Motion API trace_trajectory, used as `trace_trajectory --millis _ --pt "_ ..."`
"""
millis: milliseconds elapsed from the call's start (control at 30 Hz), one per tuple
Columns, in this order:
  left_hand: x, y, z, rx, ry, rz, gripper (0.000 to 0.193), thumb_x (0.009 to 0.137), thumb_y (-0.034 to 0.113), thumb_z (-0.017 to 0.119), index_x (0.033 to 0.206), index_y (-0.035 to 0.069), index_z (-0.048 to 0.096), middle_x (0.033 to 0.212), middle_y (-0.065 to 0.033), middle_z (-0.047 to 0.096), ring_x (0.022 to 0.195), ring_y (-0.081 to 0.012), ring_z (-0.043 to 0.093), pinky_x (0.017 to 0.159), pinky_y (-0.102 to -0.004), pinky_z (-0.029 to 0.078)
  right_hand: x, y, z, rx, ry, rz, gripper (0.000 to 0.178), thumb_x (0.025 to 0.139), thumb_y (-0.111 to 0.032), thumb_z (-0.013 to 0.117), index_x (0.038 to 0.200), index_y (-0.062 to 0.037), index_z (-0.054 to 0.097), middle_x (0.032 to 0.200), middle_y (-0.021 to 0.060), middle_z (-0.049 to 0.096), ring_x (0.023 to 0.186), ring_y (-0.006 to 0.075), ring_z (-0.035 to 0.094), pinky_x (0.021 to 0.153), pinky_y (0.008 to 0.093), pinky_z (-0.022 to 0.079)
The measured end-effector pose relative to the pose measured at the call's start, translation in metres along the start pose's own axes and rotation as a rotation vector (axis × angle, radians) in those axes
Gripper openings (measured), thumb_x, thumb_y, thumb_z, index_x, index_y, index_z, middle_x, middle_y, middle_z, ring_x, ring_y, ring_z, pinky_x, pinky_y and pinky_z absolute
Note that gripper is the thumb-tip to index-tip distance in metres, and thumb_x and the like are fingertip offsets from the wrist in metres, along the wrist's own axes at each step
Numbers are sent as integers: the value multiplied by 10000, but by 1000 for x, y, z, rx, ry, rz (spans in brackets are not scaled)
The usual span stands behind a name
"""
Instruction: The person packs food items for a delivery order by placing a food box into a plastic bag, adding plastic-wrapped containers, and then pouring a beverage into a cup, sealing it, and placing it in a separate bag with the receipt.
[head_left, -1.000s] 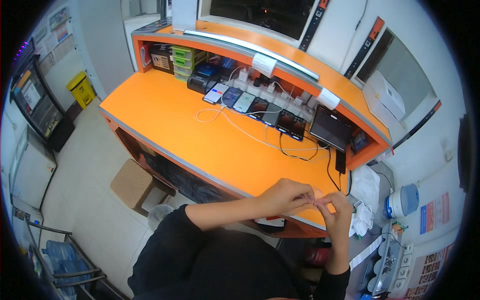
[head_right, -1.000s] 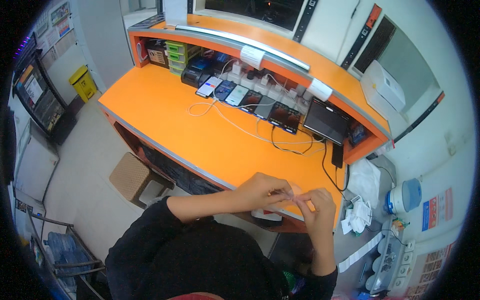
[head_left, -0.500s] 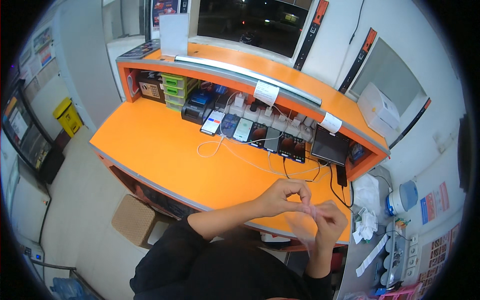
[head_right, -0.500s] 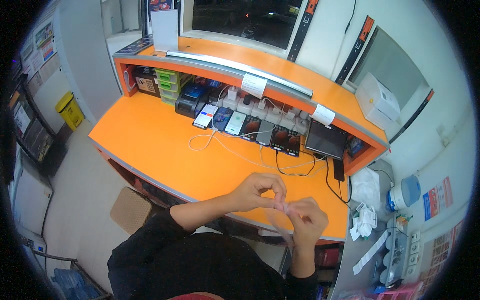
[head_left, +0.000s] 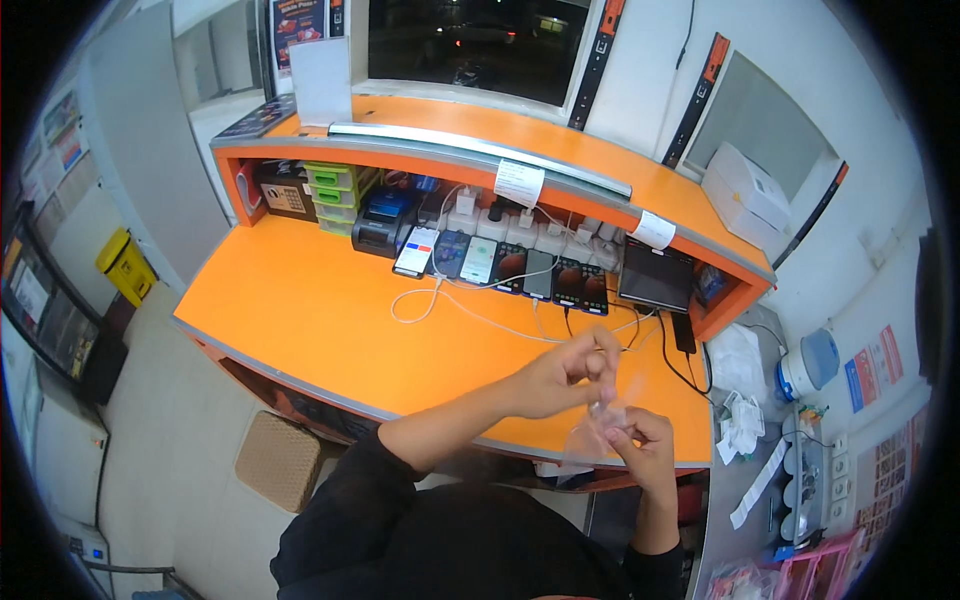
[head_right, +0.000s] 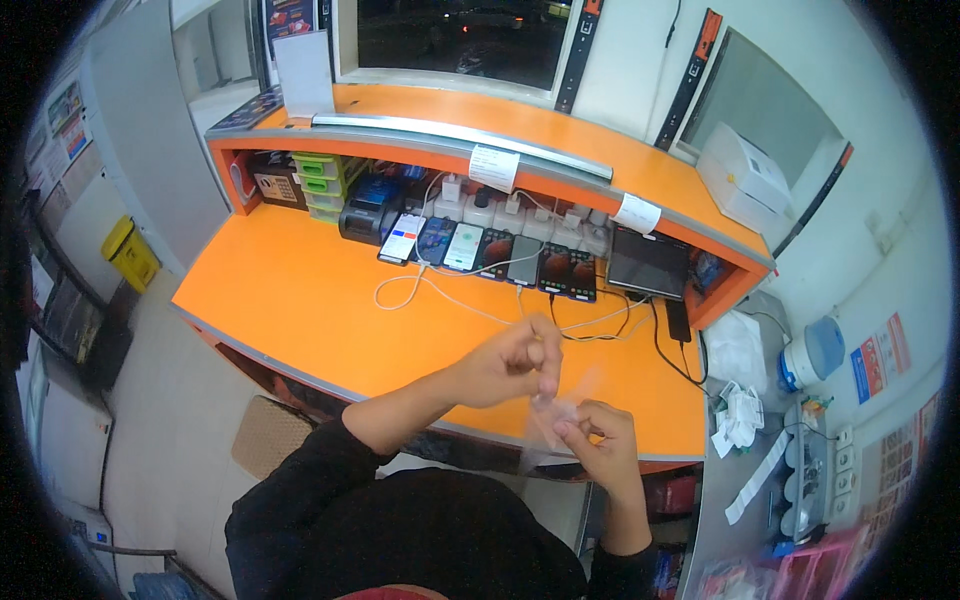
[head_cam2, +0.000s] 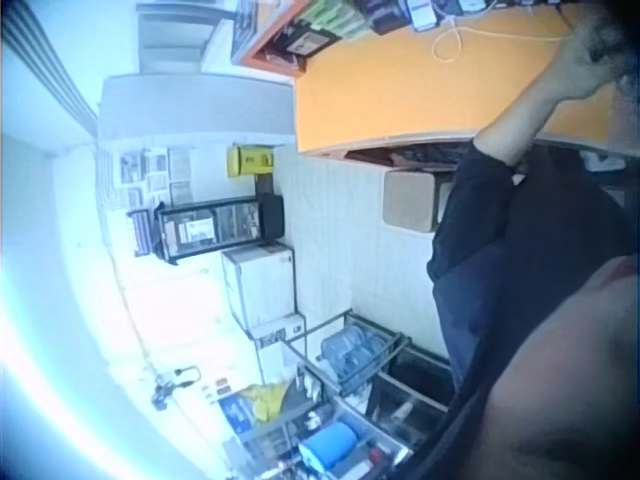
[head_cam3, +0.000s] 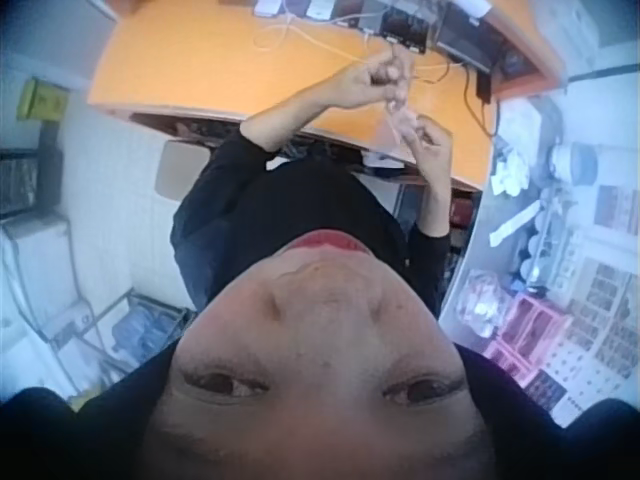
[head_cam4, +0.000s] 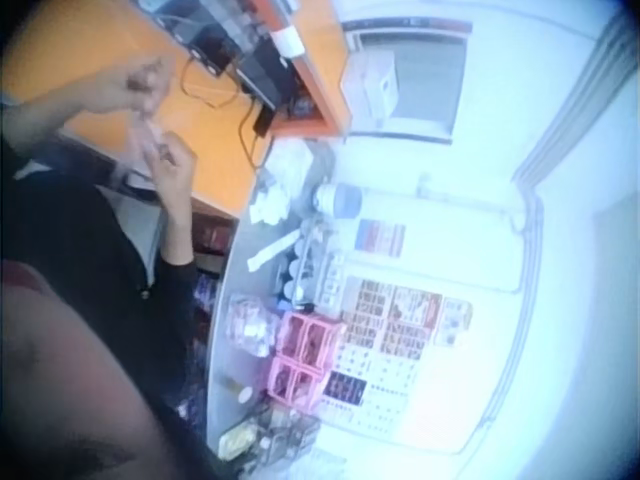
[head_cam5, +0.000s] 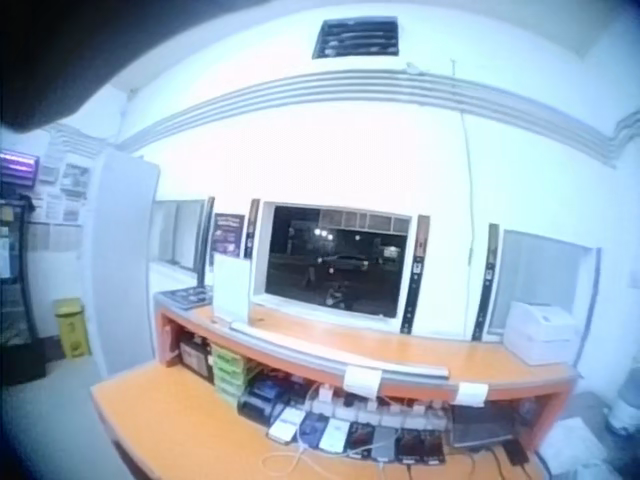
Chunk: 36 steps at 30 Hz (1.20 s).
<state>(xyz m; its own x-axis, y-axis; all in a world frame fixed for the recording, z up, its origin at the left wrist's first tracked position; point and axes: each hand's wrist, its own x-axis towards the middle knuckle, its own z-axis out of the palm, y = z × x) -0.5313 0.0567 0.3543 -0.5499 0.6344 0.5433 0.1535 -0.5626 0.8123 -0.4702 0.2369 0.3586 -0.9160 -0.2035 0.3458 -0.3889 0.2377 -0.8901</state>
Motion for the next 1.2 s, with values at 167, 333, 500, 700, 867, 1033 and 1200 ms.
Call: trace_trajectory --millis 167,333,500,700,867,1033,1200 --pt "1 -6 3 158 -108 28 294 805 81 593 1020 72 392 818 -19 496 779 -92 511 728 -259 399 -4 -22 -10 60 35 -229 128 640 -103 700 681 -14 618 541 -8 442 501 94 377 466 232 238" --pt "2 -1 1 -5 -90 -81 299 800 63 589 1031 65 399 825 -23 506 762 -88 505 728 -263 392 -8 -7 -9 -257 -64 -59 145 595 -121 725 690 -46 646 551 8 481 607 123 424 553 281 297" --pt "5 -13 4 178 -114 33 278 804 82 591 1018 61 416 848 -15 478 745 -88 486 727 -238 383 -7 -17 -5 -235 136 -293 152 582 -149 731 635 -68 614 569 40 500 642 188 469 638 307 346" --pt "-1 -5 -1 87 -31 -9 206 819 120 580 972 61 455 840 -10 464 738 -83 468 718 -229 376 -13 -26 9 -126 410 -420 254 646 -198 713 581 -40 524 577 27 517 694 201 513 618 313 387" --pt "11 2 -19 428 -320 42 109 812 142 586 817 49 530 752 -6 494 702 -76 468 662 -229 377 -24 -12 -22 45 75 37 227 739 -190 652 662 -6 544 589 32 509 573 156 498 525 270 386" --pt "19 7 -15 170 -238 15 130 798 158 605 793 41 548 667 12 492 647 -78 477 565 -240 369 -14 -30 -22 25 -21 -256 368 798 -314 608 655 15 530 620 43 507 526 153 476 498 260 369" --pt "44 11 -1 27 -439 -48 187 836 215 568 781 40 530 642 16 480 586 -76 458 532 -238 356 -34 -24 -30 254 68 -26 376 812 -361 574 659 -24 504 609 27 492 525 136 457 524 255 365"
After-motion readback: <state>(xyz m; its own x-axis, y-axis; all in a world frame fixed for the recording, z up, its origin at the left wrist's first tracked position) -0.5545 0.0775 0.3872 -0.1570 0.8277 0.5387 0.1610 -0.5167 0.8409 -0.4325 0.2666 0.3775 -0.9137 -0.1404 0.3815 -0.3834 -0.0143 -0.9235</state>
